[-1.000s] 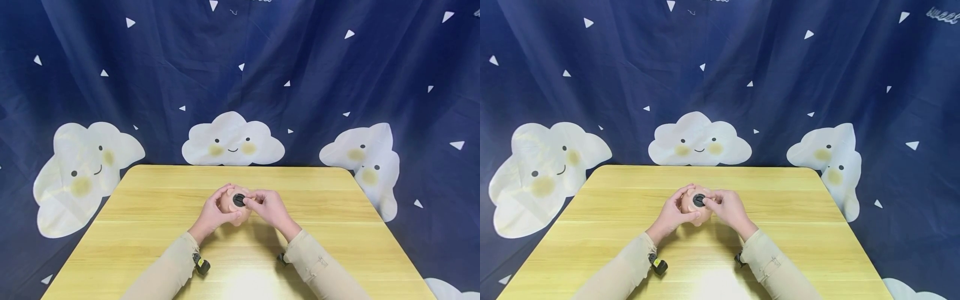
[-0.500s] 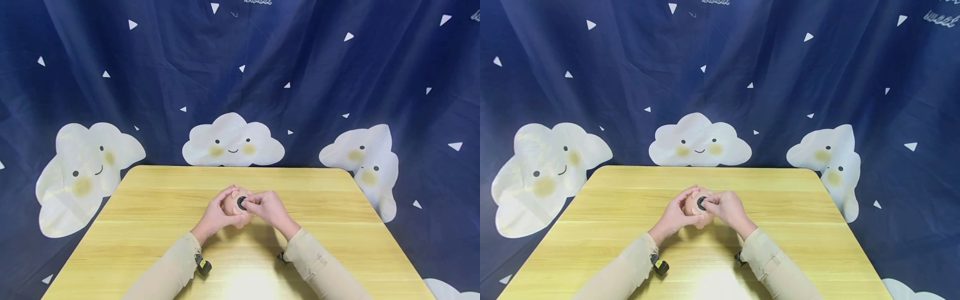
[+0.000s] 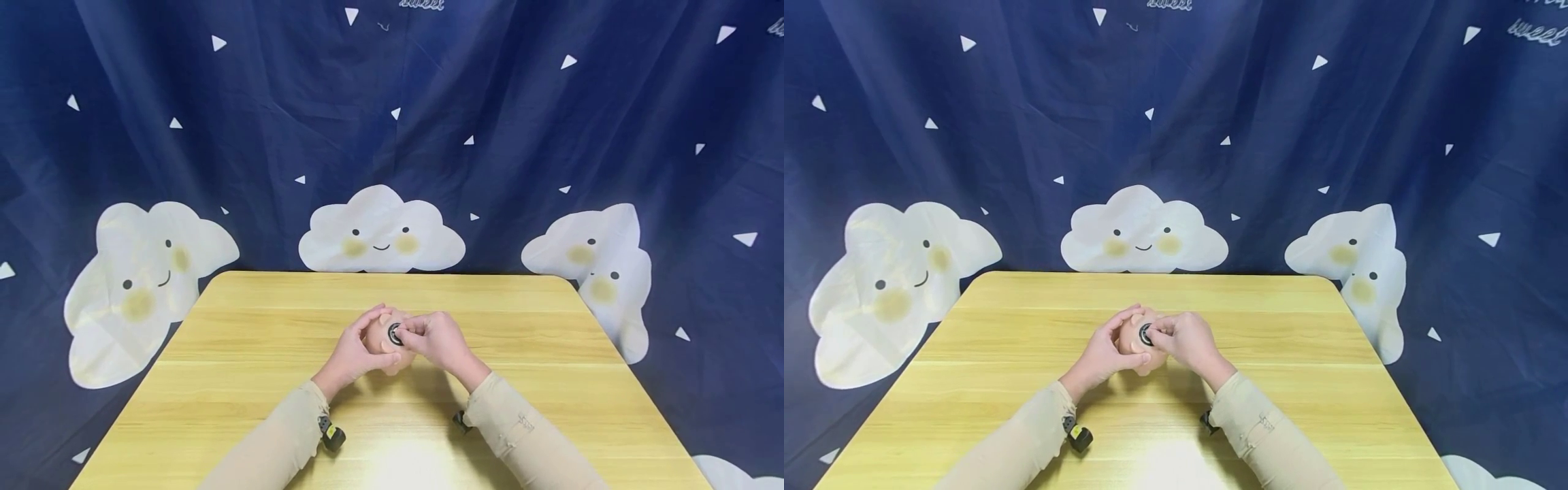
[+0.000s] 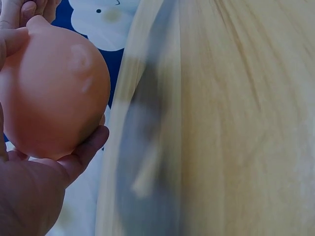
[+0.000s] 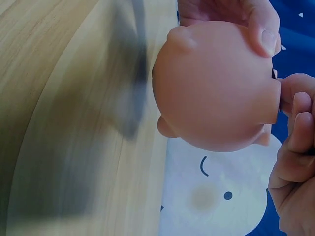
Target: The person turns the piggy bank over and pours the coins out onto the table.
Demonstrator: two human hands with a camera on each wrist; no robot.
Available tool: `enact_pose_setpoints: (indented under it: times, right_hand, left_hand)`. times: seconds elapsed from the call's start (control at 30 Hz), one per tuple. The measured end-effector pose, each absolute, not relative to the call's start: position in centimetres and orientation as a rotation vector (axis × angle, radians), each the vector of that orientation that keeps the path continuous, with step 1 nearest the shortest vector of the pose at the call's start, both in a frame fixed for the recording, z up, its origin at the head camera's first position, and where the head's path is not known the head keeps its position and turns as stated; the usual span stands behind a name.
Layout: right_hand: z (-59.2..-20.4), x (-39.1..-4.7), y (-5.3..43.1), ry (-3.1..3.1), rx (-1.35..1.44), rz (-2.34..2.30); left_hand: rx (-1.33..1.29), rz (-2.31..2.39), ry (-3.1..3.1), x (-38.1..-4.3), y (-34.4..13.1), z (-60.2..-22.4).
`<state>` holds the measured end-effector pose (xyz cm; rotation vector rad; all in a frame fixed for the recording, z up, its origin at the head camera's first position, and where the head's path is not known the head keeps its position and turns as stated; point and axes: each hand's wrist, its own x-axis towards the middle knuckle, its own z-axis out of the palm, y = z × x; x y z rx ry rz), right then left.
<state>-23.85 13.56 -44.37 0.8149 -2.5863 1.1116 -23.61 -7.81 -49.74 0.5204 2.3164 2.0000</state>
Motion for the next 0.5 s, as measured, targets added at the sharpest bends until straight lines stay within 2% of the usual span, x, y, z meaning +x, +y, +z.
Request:
enact_pose_setpoints:
  times: [0.5]
  right_hand:
    - [-44.39, -23.82, 14.01, -2.613, 0.764, 1.127]
  left_hand:
    - [0.519, 1.994, 2.308, -23.75, -7.54, -50.08]
